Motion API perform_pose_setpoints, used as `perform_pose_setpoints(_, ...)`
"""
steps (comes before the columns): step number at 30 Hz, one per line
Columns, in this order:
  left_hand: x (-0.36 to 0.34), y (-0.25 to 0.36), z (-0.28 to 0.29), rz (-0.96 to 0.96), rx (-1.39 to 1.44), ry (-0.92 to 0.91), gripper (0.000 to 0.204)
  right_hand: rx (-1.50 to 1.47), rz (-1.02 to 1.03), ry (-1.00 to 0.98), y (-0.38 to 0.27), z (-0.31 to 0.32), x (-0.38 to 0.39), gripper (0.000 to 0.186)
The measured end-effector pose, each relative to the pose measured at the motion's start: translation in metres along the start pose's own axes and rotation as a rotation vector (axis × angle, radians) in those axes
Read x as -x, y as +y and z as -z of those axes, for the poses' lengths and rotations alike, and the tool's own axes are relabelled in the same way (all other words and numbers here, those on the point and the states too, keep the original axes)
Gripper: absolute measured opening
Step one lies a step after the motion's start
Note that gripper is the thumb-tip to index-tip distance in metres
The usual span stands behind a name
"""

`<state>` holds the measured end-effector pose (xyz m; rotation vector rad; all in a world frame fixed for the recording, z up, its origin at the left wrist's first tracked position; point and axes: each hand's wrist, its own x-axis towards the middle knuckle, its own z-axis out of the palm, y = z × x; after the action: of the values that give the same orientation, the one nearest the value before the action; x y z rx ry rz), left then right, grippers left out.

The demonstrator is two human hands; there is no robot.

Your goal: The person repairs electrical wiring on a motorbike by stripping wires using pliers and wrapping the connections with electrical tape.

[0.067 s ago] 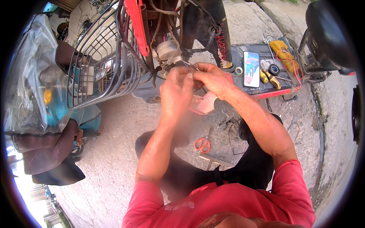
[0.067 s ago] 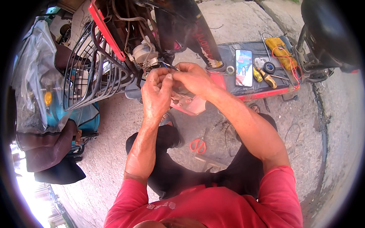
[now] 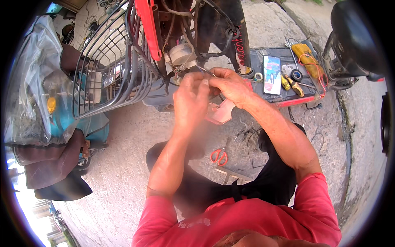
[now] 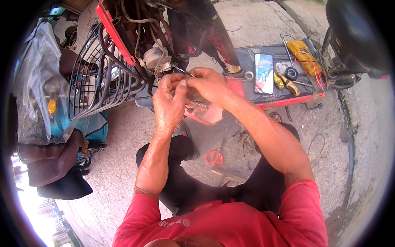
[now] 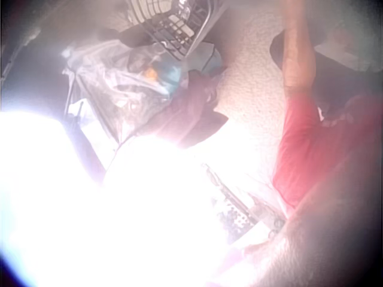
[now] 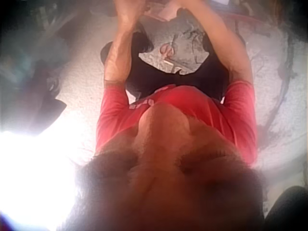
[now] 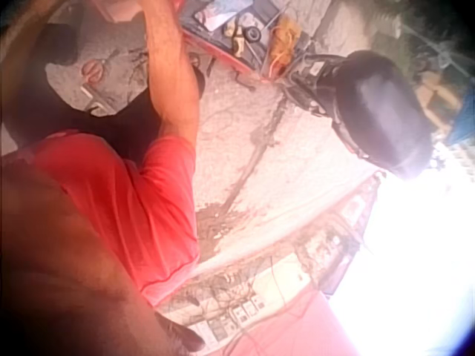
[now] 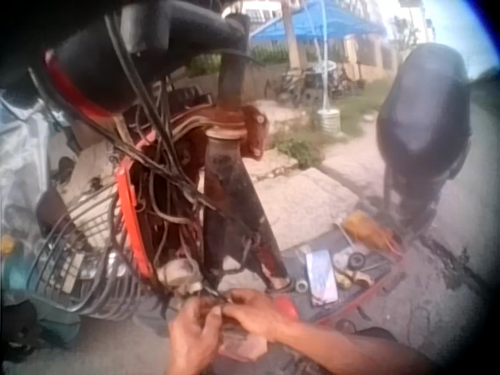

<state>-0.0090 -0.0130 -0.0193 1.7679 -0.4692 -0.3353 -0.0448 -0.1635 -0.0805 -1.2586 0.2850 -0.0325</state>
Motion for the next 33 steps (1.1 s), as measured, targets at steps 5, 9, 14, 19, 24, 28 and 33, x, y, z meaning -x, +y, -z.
perform_pose_setpoints(5,-0.0006,-0.0028,0.0005,-0.019,-0.019,-0.007,0.023,-0.009,0.007,-0.003,0.0024,0.0010,-0.0007,0.023)
perform_pose_setpoints(9,-0.0022,-0.0073,0.0021,-0.029,-0.055,-0.009,0.023,-0.022,0.010,-0.003,0.0016,-0.0002,-0.0002,0.022)
perform_pose_setpoints(14,-0.0005,-0.0038,0.0003,-0.016,-0.032,-0.001,0.022,-0.004,-0.002,-0.006,-0.0017,-0.0007,0.0015,0.020)
perform_pose_setpoints(19,-0.0003,-0.0037,0.0006,-0.019,-0.040,-0.003,0.022,-0.005,-0.010,-0.007,-0.0016,-0.0004,0.0011,0.020)
perform_pose_setpoints(24,-0.0002,-0.0029,0.0010,-0.008,-0.045,-0.013,0.022,-0.006,-0.004,-0.001,-0.0007,-0.0007,0.0008,0.021)
perform_pose_setpoints(28,-0.0008,-0.0047,0.0001,-0.012,-0.037,-0.007,0.023,-0.015,0.011,0.008,0.0030,-0.0011,-0.0005,0.022)
perform_pose_setpoints(33,0.0001,-0.0037,-0.0003,-0.006,-0.048,0.002,0.023,-0.047,0.031,0.006,0.0076,-0.0019,-0.0020,0.022)
